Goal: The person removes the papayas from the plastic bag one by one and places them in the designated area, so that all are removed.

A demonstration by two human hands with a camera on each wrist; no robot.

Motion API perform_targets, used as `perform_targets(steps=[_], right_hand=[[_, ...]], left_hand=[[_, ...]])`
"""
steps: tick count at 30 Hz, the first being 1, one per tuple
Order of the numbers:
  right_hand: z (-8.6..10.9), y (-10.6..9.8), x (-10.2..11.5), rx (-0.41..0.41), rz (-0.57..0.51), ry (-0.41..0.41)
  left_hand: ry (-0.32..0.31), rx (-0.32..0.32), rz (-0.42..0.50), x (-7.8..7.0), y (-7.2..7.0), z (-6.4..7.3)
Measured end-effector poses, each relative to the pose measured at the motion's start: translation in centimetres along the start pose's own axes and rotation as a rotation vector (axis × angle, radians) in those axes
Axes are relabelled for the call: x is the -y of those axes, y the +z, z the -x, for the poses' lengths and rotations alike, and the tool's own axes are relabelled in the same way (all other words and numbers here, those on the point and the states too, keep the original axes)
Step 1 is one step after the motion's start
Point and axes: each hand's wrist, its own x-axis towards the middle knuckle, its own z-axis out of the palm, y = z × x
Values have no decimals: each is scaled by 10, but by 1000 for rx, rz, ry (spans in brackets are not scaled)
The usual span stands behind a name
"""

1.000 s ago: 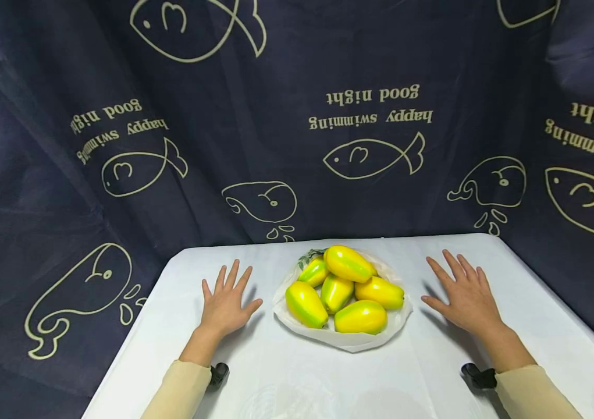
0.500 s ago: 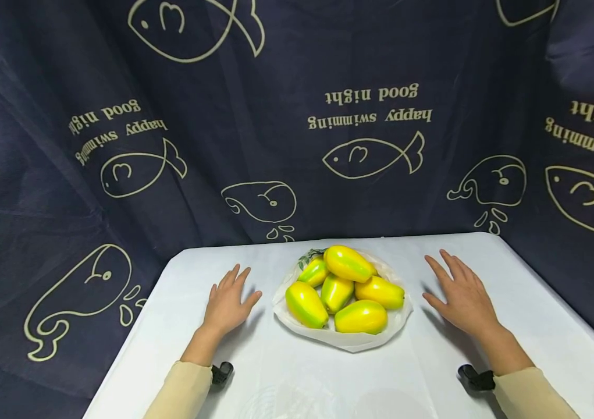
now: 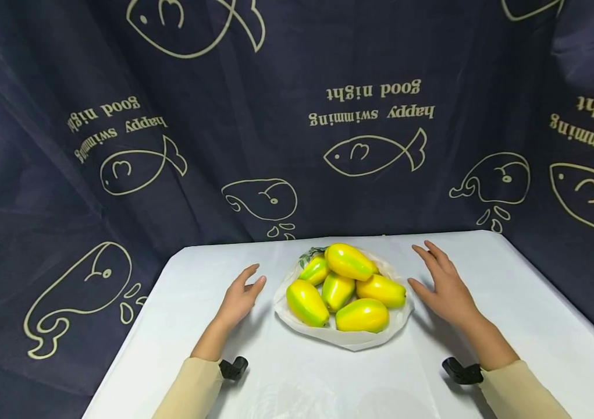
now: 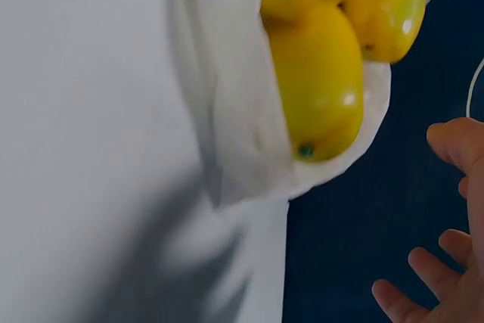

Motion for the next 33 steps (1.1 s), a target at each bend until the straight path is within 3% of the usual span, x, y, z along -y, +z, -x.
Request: perform_targets(steps=[6,18,25,33], right_hand=[[-7,5,16,23,-60,0],[-13,19,31,-18,-204,-60],[-17,30,40,13,-349,7],[-23,41,50,56,-386,14]], left_hand=[[-37,24,171,0,9,0],[-58,22,349,0,25,0],[-68,52,400,1,32,-1],[-99,72,401,-1,42,-2]])
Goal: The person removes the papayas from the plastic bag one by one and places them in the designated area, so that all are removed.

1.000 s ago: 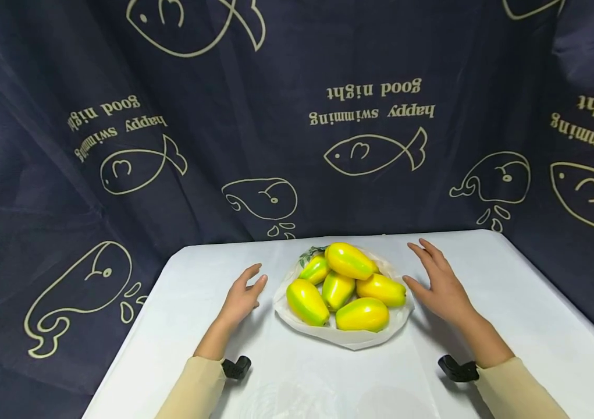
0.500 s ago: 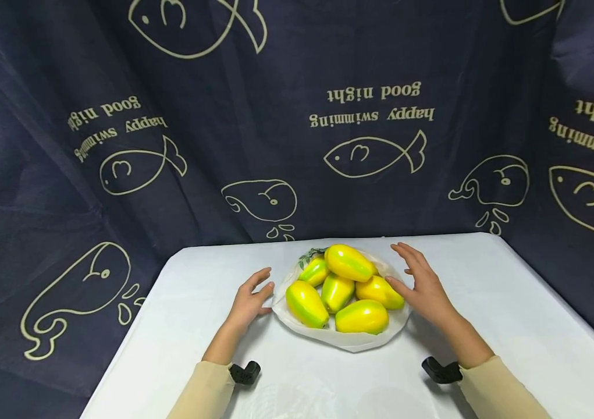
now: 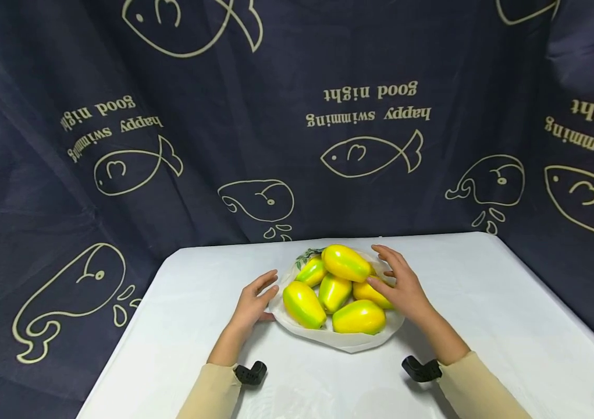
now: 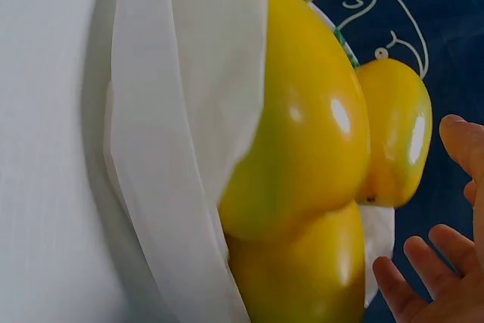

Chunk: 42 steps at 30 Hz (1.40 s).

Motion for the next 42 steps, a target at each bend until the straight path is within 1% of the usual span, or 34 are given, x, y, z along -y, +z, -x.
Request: perform_targets(steps=[5,8,13,16,23,26,34,42], right_hand=[[-3,10,4,28,29,15],[-4,16,7,33,42,34],[-7,22,11,48,42,56],[-9,25,12,56,57,54],[-12,29,15,39,89,39],[-14,31,14,39,108,38],[-18,34,9,16,113,54],[-15,32,10,2,95,62]], left_hand=[[9,9,22,2,0,-2],[25,11,25,4,1,-2],[12,-9,47,8,3,-2],[3,-18,61,10,4,-1],[-19,-12,135,16,5,-1],[-16,-16,153,19,5,-1],[-17,-20,165,22,6,-3],[-30,-16,165,22,7,-3]])
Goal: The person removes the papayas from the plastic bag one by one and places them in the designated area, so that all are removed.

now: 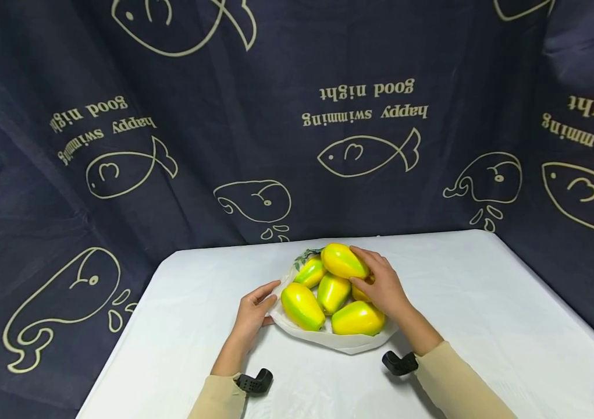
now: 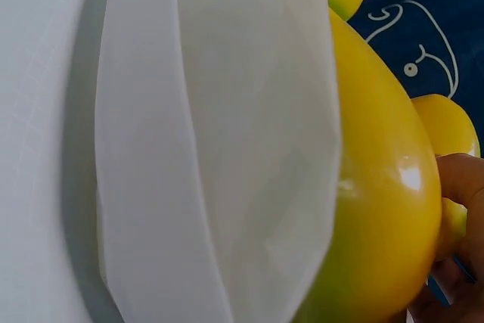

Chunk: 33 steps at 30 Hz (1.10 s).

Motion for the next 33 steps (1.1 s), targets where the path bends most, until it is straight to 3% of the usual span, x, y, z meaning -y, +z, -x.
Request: perform_targets(steps=[16,24,33], right_hand=[[4,-26,-7,-124,24,2],[5,-41,-20,-204,11,52],[10,-53,-43,-271,28,178]], left_hand=[[6,-6,20,5,-2,-1],[12,1,2,3,-3,-2],[10,-1,9,6,-2,-1]])
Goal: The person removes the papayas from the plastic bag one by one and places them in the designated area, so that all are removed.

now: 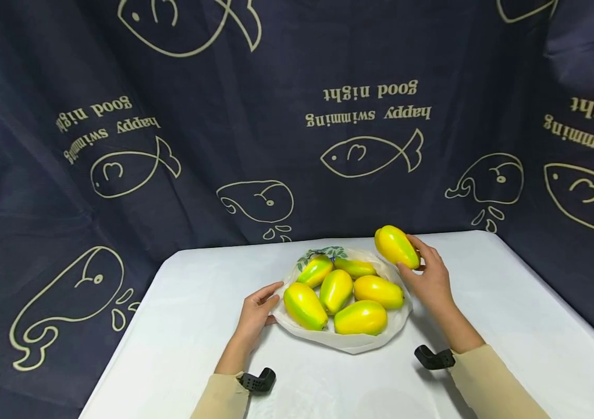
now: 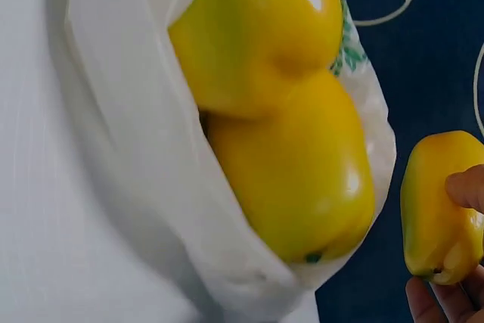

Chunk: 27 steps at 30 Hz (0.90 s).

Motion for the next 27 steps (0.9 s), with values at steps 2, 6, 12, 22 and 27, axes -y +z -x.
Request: perform_targets(steps=[2,6,12,22,27], right_hand=[[0,-2,-6,-15,6,18],[-2,-3,-17,-43,27,63],[-6,-5,-28,-46,42,138],[-6,-6,-41,-105,37,234],[-7,-4,-49,-95,69,281]], left_hand=[[2,1,-3,1,1,1],[12,9,-3,2,2,1],[17,10,-5,1,2,0],[20,3,-10,-1,1,-1],[19,9,-19,0,1,-2]])
